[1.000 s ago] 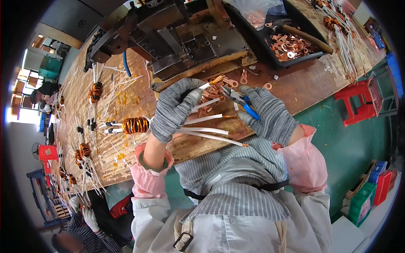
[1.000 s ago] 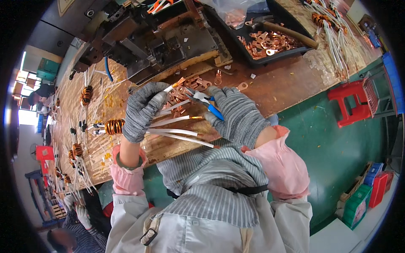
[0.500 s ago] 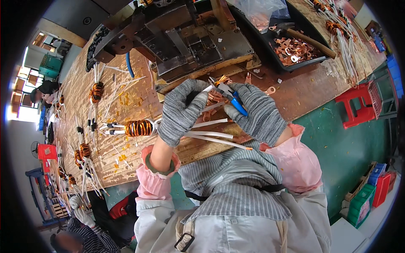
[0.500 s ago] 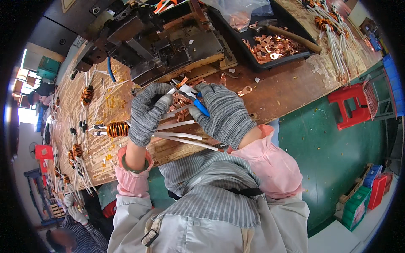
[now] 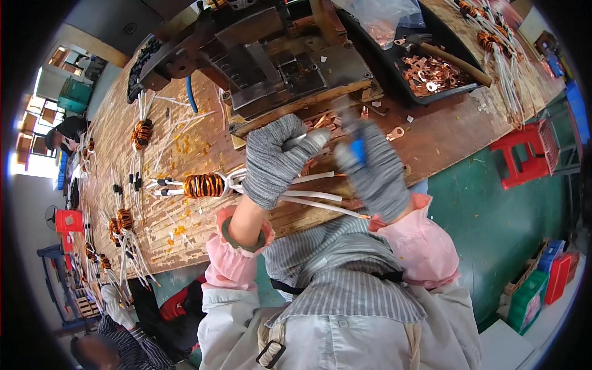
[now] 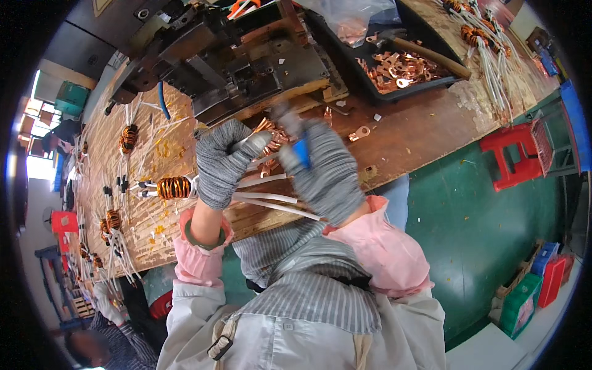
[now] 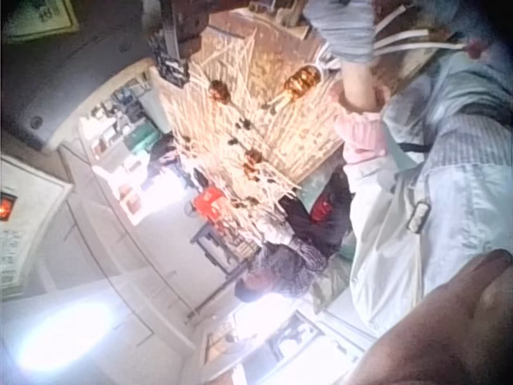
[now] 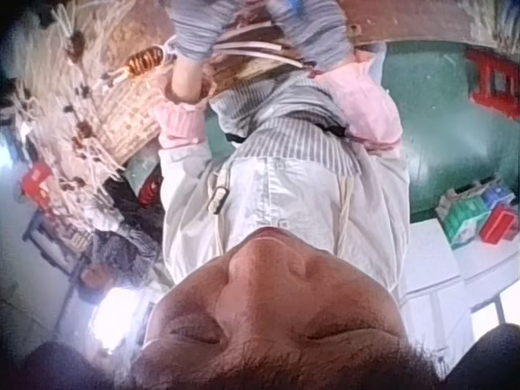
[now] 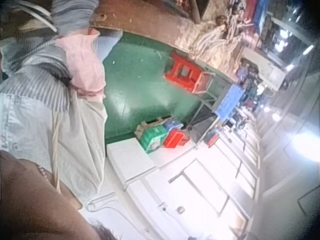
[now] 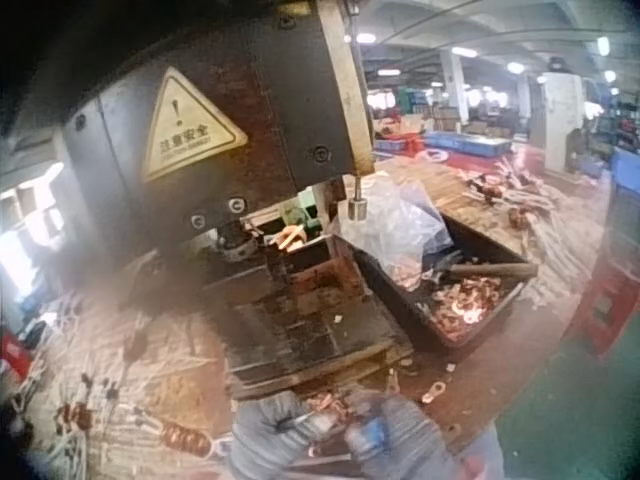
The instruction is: Crimping copper terminals onto electrical wires and using pliers to trim or secure components.
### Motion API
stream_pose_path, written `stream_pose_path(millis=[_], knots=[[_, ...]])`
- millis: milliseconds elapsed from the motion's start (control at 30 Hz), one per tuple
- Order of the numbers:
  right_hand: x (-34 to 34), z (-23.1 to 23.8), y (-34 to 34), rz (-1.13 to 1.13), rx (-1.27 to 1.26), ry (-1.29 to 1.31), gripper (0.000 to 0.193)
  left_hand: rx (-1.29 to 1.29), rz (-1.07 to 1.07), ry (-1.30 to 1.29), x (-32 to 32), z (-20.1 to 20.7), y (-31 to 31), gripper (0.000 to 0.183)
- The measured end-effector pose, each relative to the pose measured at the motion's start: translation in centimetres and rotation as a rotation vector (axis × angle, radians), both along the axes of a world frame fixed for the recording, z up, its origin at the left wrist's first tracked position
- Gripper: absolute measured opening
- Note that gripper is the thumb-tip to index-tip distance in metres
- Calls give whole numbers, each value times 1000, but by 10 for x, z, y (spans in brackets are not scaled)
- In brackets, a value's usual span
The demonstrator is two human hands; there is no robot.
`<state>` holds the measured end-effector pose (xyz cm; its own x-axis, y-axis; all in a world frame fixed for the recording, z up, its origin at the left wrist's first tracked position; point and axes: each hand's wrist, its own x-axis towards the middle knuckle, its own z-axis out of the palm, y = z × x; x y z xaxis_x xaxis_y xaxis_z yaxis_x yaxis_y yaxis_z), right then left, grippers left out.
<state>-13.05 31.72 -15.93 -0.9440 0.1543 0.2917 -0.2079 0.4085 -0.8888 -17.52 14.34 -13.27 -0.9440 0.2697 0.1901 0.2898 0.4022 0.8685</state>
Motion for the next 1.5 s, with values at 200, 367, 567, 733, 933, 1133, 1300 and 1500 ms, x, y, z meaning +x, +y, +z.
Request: stream_pose_path(millis=[200, 367, 567, 733, 933, 1133, 1300, 1500], knots=[[-3, 8, 31, -105, -150, 101, 38, 99, -37, -19, 0, -4, -8, 25], [4, 19, 18, -74, 697, 225, 46, 237, -154, -167, -2, 0, -13, 22], [-2, 15, 7, -66, 932, 157, 52, 178, -95, -137, 3, 0, -10, 20], [-2, 19, 0, -49, 926, 86, 55, 161, -34, -16, 3, -5, -7, 18], [0, 21, -7, -52, 946, 27, 54, 114, 59, 110, 6, -10, -2, 17], [0, 18, -8, 14, 830, -26, 39, 85, 79, 183, 7, -14, 1, 16], [7, 13, -8, 153, 379, -51, 25, 66, 43, 295, 7, -10, -2, 16], [1, 43, 45, 105, -633, -37, 17, -72, 81, 256, 7, -19, -7, 17]])
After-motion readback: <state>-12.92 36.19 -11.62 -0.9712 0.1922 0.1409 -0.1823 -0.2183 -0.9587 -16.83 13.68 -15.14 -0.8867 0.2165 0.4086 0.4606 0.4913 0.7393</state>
